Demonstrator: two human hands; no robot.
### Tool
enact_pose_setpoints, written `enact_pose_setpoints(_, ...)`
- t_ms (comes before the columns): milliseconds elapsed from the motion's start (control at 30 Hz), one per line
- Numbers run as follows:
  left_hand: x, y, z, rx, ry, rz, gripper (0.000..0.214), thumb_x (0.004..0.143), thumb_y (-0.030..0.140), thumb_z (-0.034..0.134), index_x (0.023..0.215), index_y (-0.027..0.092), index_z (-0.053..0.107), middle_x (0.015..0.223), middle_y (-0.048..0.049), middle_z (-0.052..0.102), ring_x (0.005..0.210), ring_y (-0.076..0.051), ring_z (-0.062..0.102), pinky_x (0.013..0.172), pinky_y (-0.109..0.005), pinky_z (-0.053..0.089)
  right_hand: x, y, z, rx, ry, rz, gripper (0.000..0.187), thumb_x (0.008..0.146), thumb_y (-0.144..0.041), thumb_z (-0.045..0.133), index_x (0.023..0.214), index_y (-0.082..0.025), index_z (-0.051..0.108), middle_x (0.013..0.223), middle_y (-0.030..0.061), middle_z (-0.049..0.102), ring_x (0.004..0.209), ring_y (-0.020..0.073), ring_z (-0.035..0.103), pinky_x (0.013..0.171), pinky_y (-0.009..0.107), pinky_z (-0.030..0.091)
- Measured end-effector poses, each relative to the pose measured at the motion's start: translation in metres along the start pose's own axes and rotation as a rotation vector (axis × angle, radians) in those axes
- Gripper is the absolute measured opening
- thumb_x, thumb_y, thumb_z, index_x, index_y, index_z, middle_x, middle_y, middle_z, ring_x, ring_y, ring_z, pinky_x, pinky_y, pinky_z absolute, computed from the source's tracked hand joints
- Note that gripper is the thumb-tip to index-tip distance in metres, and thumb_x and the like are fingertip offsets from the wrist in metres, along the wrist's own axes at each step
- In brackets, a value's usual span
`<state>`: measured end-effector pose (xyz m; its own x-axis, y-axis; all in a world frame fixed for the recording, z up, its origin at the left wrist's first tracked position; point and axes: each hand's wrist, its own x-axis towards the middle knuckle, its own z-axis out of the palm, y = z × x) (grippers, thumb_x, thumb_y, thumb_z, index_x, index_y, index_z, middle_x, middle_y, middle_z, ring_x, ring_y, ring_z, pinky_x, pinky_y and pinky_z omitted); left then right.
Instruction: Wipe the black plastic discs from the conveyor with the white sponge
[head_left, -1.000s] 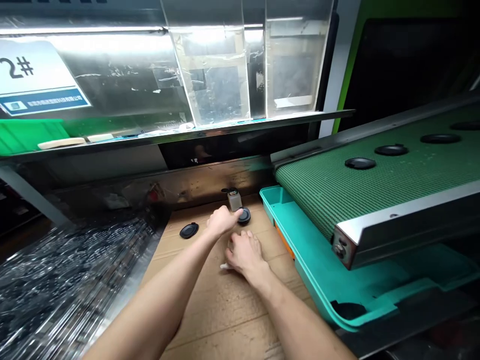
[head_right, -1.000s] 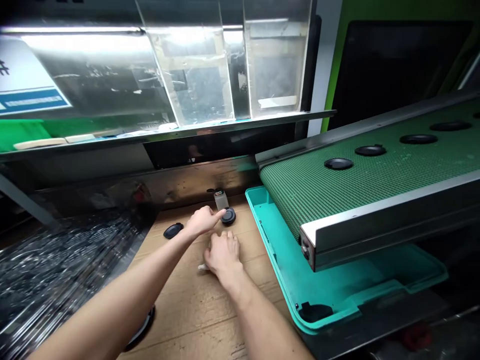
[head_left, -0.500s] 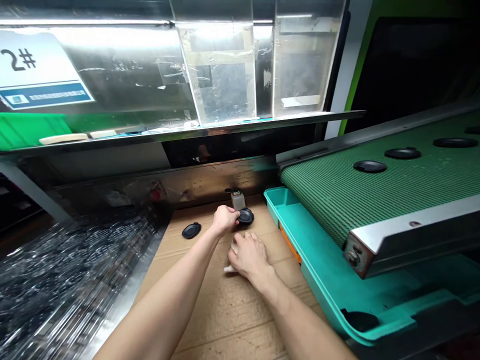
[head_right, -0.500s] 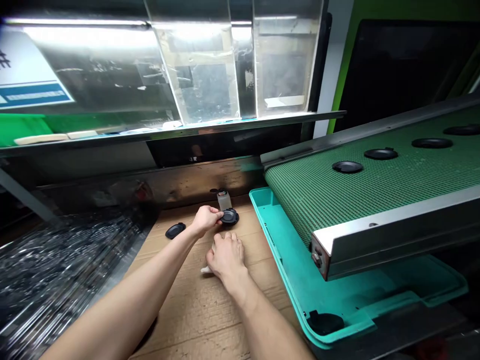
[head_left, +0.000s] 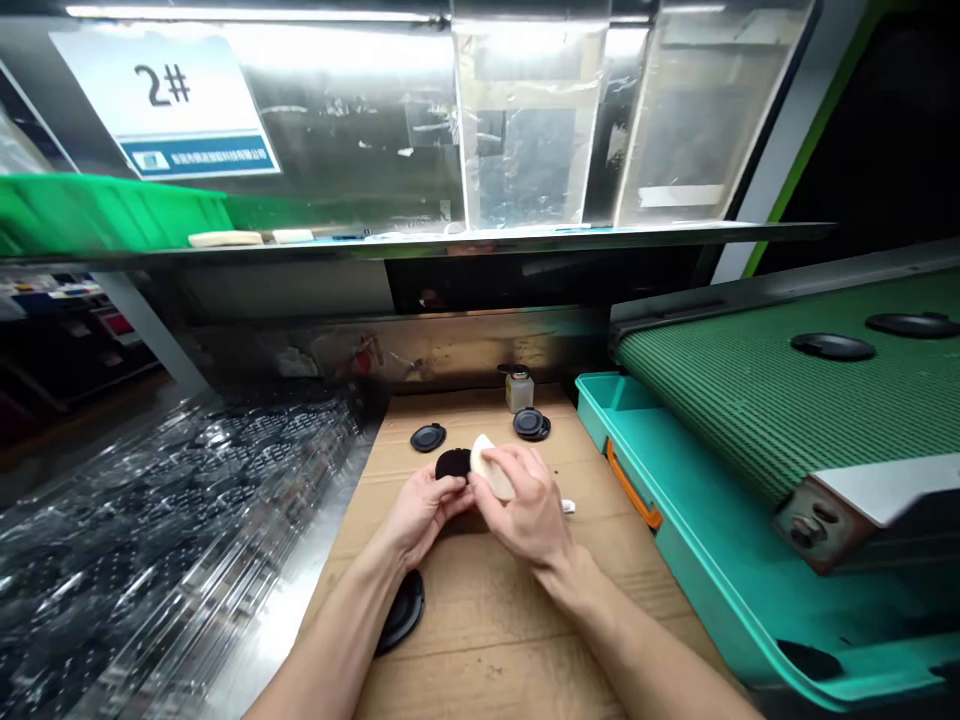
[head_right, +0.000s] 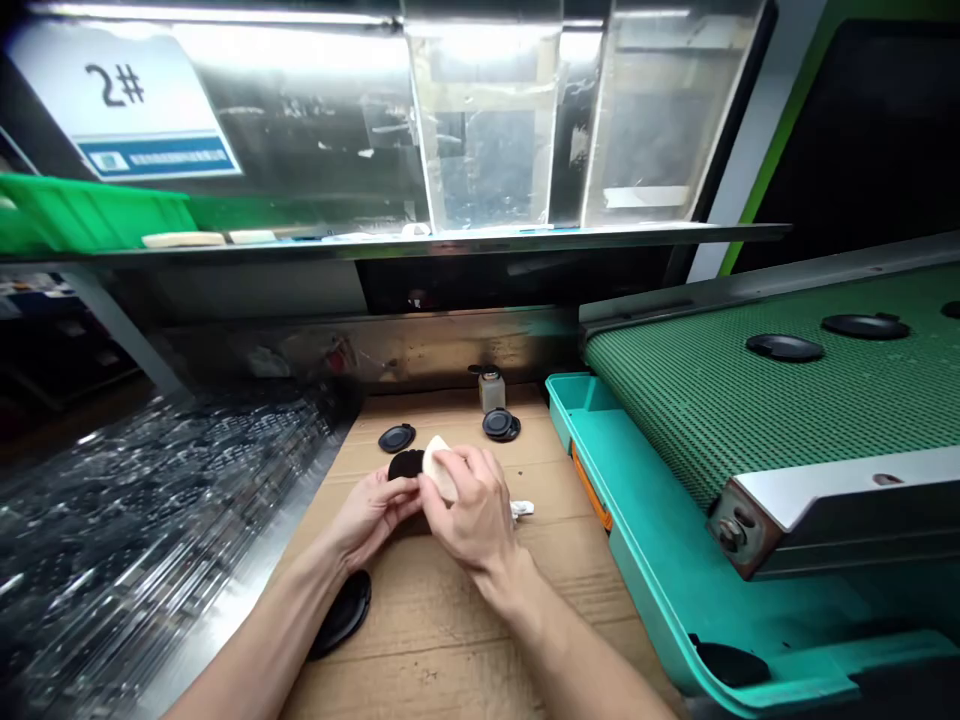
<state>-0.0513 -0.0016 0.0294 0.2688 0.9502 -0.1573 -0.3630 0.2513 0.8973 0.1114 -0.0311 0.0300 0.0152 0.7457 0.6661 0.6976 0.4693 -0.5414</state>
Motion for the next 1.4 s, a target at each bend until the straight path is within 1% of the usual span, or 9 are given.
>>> enact_pose_setpoints(133,-0.003,0.000,0.003,-0.031,-0.132,-0.022,0.037,0.077,0.011,0.064,0.113,0.019,0.062,0.101,-0.0051,0.069,0.082,-0.014,0.068,0.080,-0.028,0.056,-0.010,-0.002,0.014,-0.033,-0.073,-0.039,0.032,0.092,-0.035,0.055,0.119,-0.022,0.065,0.113,0.0089,0.061,0.104,0.0228,0.055,0.093,0.034,0.046)
enact_pose_setpoints(233,-0.001,0.003,0.000,-0.164,-0.220,-0.112,0.023,0.084,0.020,0.060,0.106,0.015,0.064,0.099,-0.0085,0.068,0.087,-0.016,0.066,0.084,-0.031,0.054,-0.010,0.004,0.018,-0.052,-0.069,-0.015,0.034,0.093,-0.037,0.054,0.121,-0.021,0.065,0.114,0.0099,0.060,0.105,0.0226,0.054,0.093,0.033,0.047)
enact_pose_setpoints(300,0.001,0.002,-0.002,-0.240,-0.243,-0.152,0.023,0.091,0.035,0.055,0.096,0.015,0.065,0.091,-0.0082,0.067,0.083,-0.015,0.064,0.077,-0.028,0.054,-0.010,0.005,0.019,-0.049,-0.066,0.001,0.035,0.094,-0.038,0.053,0.122,-0.021,0.064,0.115,0.0103,0.059,0.105,0.0229,0.054,0.093,0.034,0.047)
enact_pose_setpoints(433,0.007,-0.004,-0.002,-0.250,-0.043,-0.101,0.032,0.092,0.045,0.052,0.084,0.016,0.063,0.070,-0.0013,0.061,0.057,-0.009,0.054,0.050,-0.019,0.044,-0.016,-0.008,0.020,-0.035,-0.127,-0.037,0.038,0.095,-0.034,0.051,0.130,-0.021,0.059,0.121,0.0115,0.056,0.108,0.0245,0.052,0.095,0.037,0.047)
enact_pose_setpoints(500,0.008,-0.007,0.000,-0.261,0.023,-0.093,0.033,0.092,0.045,0.051,0.086,0.015,0.064,0.068,-0.0011,0.061,0.053,-0.009,0.052,0.046,-0.020,0.041,-0.019,-0.016,0.022,-0.048,-0.164,-0.079,0.042,0.094,-0.030,0.049,0.135,-0.020,0.055,0.127,0.0129,0.052,0.111,0.0256,0.050,0.097,0.039,0.047)
enact_pose_setpoints(633,0.006,-0.008,0.007,-0.348,-0.037,-0.136,0.039,0.095,0.043,0.043,0.101,0.012,0.066,0.085,-0.0086,0.069,0.076,-0.018,0.065,0.070,-0.029,0.054,-0.017,-0.023,0.028,-0.125,-0.169,-0.087,0.044,0.096,-0.026,0.043,0.138,-0.018,0.051,0.132,0.0151,0.048,0.114,0.0275,0.046,0.098,0.043,0.045)
enact_pose_setpoints(767,0.004,-0.007,0.012,-0.373,-0.058,-0.156,0.042,0.097,0.038,0.036,0.116,0.011,0.061,0.101,-0.0120,0.071,0.094,-0.022,0.067,0.089,-0.035,0.053,-0.013,-0.025,0.035,-0.232,-0.159,-0.024,0.043,0.097,-0.027,0.040,0.137,-0.014,0.052,0.131,0.0173,0.049,0.113,0.0291,0.044,0.099,0.045,0.043)
enact_pose_setpoints(1100,0.002,-0.006,0.011,-0.471,-0.027,-0.201,0.043,0.099,0.037,0.037,0.117,0.007,0.061,0.109,-0.0158,0.070,0.102,-0.023,0.067,0.096,-0.035,0.052,-0.010,-0.029,0.037,-0.258,-0.218,-0.081,0.039,0.097,-0.024,0.040,0.130,-0.012,0.055,0.128,0.0174,0.050,0.110,0.0283,0.043,0.096,0.044,0.043)
enact_pose_setpoints(1400,0.002,-0.005,0.013,-0.426,0.034,-0.135,0.040,0.099,0.036,0.040,0.112,0.007,0.064,0.105,-0.0156,0.072,0.101,-0.023,0.068,0.094,-0.033,0.053,-0.008,-0.030,0.035,-0.229,-0.214,-0.073,0.036,0.097,-0.025,0.040,0.126,-0.014,0.059,0.123,0.0163,0.053,0.105,0.0272,0.045,0.093,0.041,0.044)
